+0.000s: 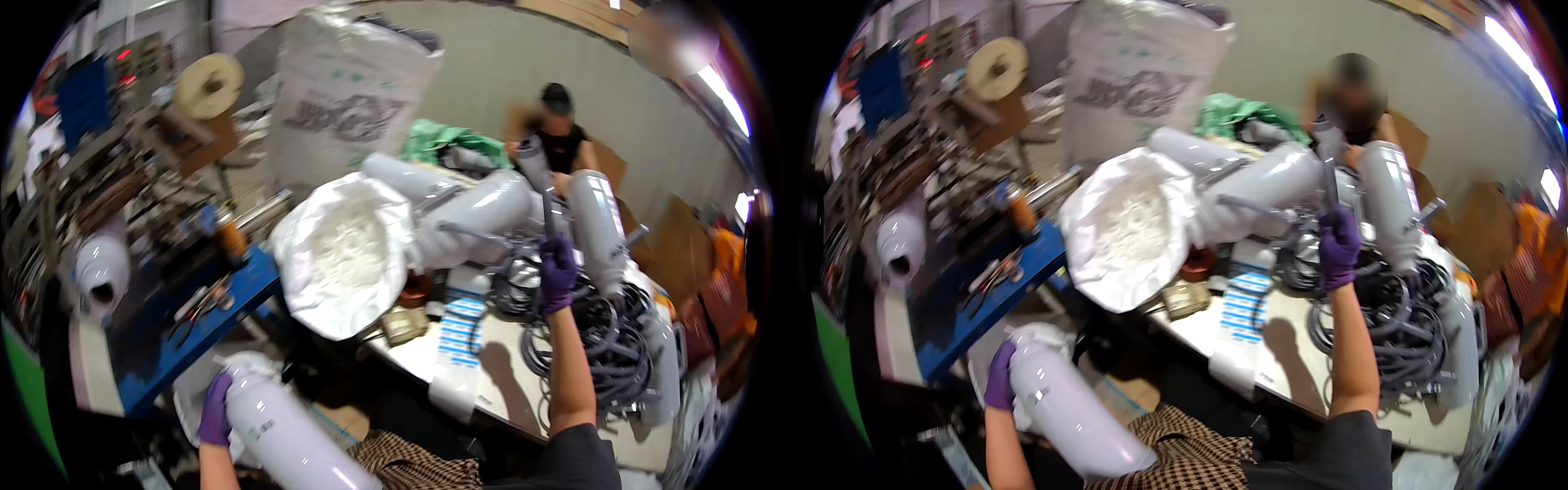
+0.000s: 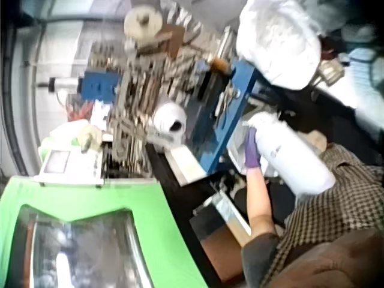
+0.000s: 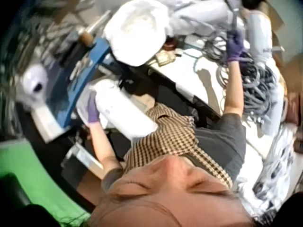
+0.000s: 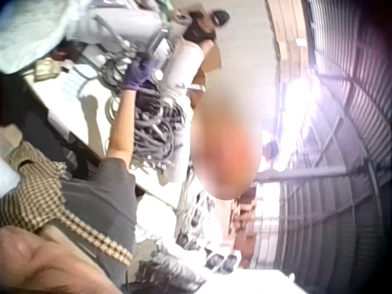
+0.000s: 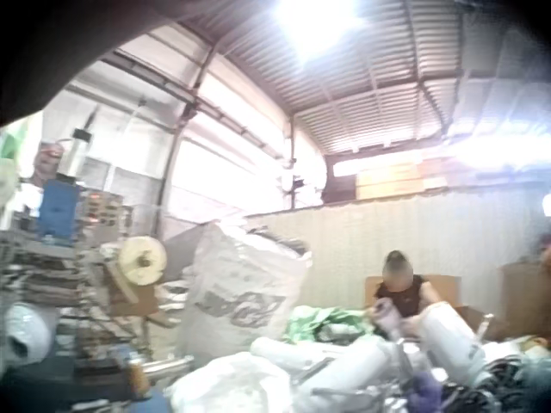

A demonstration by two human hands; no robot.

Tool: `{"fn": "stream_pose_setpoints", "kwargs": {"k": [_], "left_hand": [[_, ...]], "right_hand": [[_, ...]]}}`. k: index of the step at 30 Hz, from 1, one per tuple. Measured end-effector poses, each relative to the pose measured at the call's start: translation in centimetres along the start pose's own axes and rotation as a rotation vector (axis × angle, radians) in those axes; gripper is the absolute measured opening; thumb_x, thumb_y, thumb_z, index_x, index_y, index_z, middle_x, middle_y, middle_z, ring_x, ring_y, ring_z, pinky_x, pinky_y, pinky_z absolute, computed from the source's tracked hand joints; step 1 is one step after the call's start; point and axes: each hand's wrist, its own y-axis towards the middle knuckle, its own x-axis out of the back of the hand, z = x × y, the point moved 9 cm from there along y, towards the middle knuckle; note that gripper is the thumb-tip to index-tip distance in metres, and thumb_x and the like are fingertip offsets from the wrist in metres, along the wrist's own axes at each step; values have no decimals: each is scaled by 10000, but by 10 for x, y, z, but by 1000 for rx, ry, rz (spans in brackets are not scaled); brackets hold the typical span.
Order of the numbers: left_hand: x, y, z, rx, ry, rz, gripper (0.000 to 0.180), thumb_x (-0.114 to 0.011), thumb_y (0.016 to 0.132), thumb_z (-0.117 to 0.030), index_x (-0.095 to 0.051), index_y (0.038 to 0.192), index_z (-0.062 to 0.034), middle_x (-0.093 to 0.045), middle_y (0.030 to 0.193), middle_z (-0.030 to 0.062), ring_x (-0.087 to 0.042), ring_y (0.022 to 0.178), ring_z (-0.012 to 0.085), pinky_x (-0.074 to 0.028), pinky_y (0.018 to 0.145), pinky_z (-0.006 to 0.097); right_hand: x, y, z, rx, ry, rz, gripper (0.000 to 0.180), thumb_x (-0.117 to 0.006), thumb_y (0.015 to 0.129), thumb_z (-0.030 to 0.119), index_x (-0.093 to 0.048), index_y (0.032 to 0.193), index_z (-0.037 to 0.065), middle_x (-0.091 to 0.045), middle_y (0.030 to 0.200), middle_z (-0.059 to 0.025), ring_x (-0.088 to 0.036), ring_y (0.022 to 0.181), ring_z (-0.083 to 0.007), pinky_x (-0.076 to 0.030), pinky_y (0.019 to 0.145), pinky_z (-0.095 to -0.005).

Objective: The person assembles white electric kettles by inserting a grey handle into the kettle body, then placing the completed unit into a cardboard box. The person repeats this process for multiple kettles.

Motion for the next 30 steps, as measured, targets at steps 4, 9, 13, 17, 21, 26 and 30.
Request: {"fn": "stream_pose_setpoints", "kwargs": {"k": [4,9,13,17,21,26,30], "left_hand": [[-12,8,14,-7,-132,3,368,-509,1044,-227,-632,1290,16,-659,1267,109,-620,1148,206,-478,1036,348],[-50,-13,-33,-142,-140,238,378,-477,1057,-176,-561,1373,12,-607,1339,95,-588,1197,202,-452,1066,344],[-40,-25,-45,-51,-333,182,399,-531,999,-220,-584,1338,-15,-632,1258,86,-596,1165,193,-460,1050,343],[-40,-27,-38,-59,-350,183,419,-541,963,-282,-604,1299,-39,-640,1213,82,-602,1125,183,-472,1018,327],[-33,-26,-37,-163,-185,180,370,-461,995,-203,-610,1289,-35,-641,1221,94,-613,1111,183,-485,1001,328],[-67,-48,-66,-36,-474,213,393,-448,1006,-218,-576,1330,-38,-655,1209,111,-649,1085,197,-517,975,347],[-66,-31,-39,25,-552,230,388,-459,999,-221,-584,1320,-42,-663,1197,96,-650,1070,189,-514,973,341]], "right_hand": [[-121,-27,135,-570,1102,212,456,-503,1080,234,-448,1513,101,-402,645,62,-362,518,-21,-410,586,-245],[-282,-174,304,-981,1312,847,409,-432,1071,292,-540,1378,45,-362,565,37,-394,463,-70,-579,832,-347],[-339,-219,339,-1097,1259,1060,287,-416,1071,222,-582,1230,49,-383,578,31,-336,469,-93,-486,678,-250],[-352,-203,371,-52,861,1080,286,-500,1017,241,-565,1176,13,-427,591,2,-436,511,-105,-435,611,-270],[-359,-209,384,159,797,875,153,-621,870,116,-648,995,31,-577,730,-100,-593,668,-226,-492,680,-376],[-258,-170,458,722,1074,626,264,-779,739,328,-694,812,89,-598,688,-12,-616,657,-235,-549,872,-464],[-313,-183,391,-338,886,682,166,-692,876,172,-618,767,72,-535,687,-44,-504,629,-121,-495,704,-302]]}}
